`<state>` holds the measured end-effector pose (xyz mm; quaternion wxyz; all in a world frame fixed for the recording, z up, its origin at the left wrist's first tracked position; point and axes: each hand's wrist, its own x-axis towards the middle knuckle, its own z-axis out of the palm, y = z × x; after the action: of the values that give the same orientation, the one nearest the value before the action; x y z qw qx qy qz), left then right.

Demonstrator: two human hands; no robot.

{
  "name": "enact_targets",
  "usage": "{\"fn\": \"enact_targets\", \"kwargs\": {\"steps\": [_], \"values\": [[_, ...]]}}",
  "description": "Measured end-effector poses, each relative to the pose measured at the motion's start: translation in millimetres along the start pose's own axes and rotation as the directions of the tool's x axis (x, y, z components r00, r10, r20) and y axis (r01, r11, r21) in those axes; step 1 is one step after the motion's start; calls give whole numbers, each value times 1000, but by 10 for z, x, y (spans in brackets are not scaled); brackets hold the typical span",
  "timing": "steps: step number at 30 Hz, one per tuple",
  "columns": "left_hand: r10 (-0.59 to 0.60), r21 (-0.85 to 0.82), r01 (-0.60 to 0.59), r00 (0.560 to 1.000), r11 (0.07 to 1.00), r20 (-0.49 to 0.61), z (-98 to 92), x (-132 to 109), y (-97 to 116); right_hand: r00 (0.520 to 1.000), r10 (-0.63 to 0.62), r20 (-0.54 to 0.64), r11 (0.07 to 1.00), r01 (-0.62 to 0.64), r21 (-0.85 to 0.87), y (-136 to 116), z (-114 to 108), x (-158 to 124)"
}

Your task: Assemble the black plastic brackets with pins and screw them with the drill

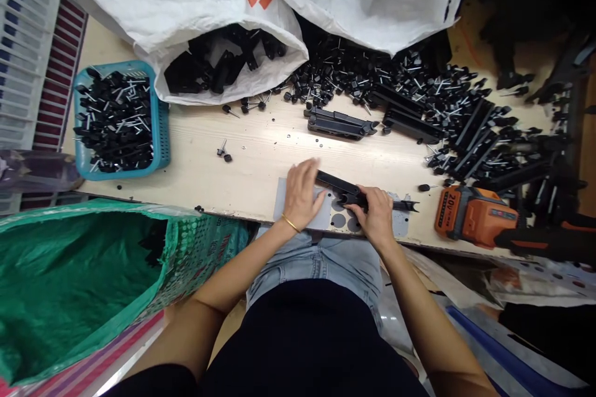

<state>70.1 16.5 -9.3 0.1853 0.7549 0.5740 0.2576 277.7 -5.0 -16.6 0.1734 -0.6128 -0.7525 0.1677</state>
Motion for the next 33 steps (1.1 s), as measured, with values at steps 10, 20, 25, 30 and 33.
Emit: {"fn": "enact_targets", "kwargs": {"steps": [10, 20, 25, 30, 33], "values": [[-209, -188, 184, 970, 965, -123, 99, -27, -270, 998, -47, 38, 997, 45, 62, 77, -48, 26], [-99, -275, 38, 973, 961, -210, -76, 25, -311, 998, 58, 34, 979, -50, -196, 4, -436, 1917], [-214, -63, 205, 949, 977, -233, -418, 666, -756, 985, 163, 58, 936, -136, -325, -305, -292, 2571], [-337, 97, 359, 922, 928, -188, -516, 1284, -1255, 982, 181, -52, 979, -185, -82, -151, -554, 2295], [-316, 30, 327, 930, 945, -189, -481, 1361, -1422, 976, 217, 3, 913, -204, 352, -44, -700, 1712]]}}
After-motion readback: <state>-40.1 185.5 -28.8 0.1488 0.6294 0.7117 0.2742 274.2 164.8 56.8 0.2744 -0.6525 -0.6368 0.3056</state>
